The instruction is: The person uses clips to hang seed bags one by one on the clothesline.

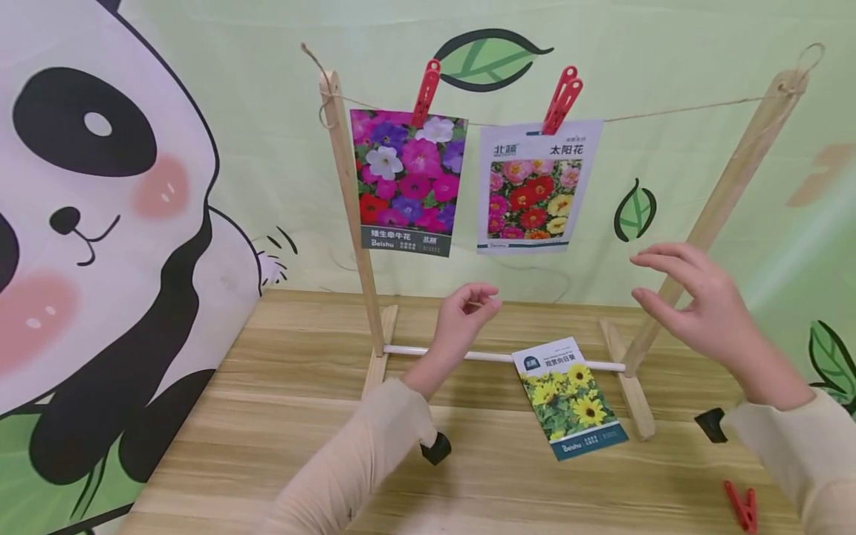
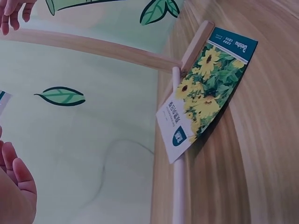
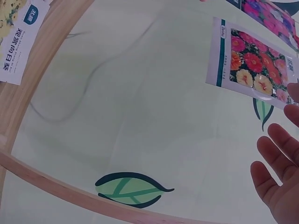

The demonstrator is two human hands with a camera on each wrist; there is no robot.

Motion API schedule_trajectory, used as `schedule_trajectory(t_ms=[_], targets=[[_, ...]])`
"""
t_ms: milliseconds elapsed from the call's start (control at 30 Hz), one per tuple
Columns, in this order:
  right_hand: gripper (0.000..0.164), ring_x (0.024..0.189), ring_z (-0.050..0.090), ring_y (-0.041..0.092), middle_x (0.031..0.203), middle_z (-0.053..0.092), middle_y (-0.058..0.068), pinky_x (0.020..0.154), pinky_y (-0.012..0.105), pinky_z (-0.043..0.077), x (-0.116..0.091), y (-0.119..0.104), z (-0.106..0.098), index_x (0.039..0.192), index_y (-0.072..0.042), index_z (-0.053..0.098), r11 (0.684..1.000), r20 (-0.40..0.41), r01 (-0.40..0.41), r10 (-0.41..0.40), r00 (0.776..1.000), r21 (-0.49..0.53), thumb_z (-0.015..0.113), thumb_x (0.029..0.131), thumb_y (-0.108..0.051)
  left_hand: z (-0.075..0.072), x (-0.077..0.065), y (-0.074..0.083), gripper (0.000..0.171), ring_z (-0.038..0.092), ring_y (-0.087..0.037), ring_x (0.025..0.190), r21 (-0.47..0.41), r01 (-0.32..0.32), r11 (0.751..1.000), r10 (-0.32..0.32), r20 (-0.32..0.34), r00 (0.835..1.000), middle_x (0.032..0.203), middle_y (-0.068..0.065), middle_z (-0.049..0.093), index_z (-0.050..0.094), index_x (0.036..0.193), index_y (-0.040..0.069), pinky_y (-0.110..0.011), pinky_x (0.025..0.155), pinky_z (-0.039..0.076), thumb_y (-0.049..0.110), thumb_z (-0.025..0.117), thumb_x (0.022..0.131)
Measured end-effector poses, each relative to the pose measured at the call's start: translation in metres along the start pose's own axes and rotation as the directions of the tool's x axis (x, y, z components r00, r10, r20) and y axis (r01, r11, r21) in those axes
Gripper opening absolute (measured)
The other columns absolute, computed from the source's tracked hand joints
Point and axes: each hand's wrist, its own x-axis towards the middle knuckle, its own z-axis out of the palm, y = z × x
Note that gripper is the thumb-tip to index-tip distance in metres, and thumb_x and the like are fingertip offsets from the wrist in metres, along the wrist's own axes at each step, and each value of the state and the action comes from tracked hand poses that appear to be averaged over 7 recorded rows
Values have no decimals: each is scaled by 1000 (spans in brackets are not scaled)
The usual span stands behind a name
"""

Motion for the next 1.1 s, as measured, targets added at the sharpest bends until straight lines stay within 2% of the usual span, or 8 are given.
schedule_trajectory(t_ms=[167,300,567,633,767,867,933,1100], targets=[[30,108,41,-4,102,56,18,92,6,29,-4,0,0,102,4,61,1000,6,-6,6,1000,-6,66,76,-10,2,4,-18,27,46,-8,69,17,13,1000,-13,17,1000,83,0,55,58,106,6,-20,63,39,12,63,80],[31,108,40,-5,101,55,21,91,5,29,-9,2,0,102,6,60,1000,13,-4,4,1000,8,64,79,-16,3,1,-24,27,46,-9,69,27,41,999,-41,20,999,84,0,55,58,106,9,-20,64,41,13,62,80],[31,108,39,-10,102,56,17,91,4,29,-17,5,2,103,3,60,1000,12,-24,24,1000,-10,67,76,-9,9,-6,-35,26,46,-8,66,16,67,998,-68,8,998,84,-4,56,58,105,5,-18,62,39,6,62,79],[31,108,39,-10,102,56,17,90,4,29,-19,5,2,103,3,60,1000,12,-24,24,1000,-15,67,74,-7,9,-8,-36,27,46,-8,66,1,83,997,-83,17,996,85,-6,57,58,105,4,-18,61,39,5,62,79],[35,108,38,-12,103,56,17,89,2,29,-22,5,2,104,3,60,999,24,-37,37,999,-19,68,70,0,11,-18,-28,26,45,-8,66,5,83,997,-83,22,996,85,-12,57,57,104,0,-17,60,38,2,62,79],[36,108,37,-13,102,56,18,88,2,29,-25,5,2,103,3,60,999,27,-44,45,999,-20,68,68,3,12,-24,-21,26,45,-8,66,16,86,996,-86,22,996,84,-12,57,57,104,-2,-16,59,38,2,61,79],[36,108,37,-13,101,56,18,89,2,29,-27,6,2,103,4,60,999,27,-46,47,999,-19,68,68,2,12,-25,-22,26,45,-8,66,10,108,994,-108,27,994,84,-9,56,57,105,-1,-17,58,38,2,61,79],[35,108,36,-14,101,56,19,90,3,27,-33,7,3,104,4,60,998,37,-68,69,997,-17,67,69,1,15,-22,-43,28,47,-8,67,-6,133,991,-133,32,991,84,-4,56,57,106,4,-18,59,41,6,63,78]])
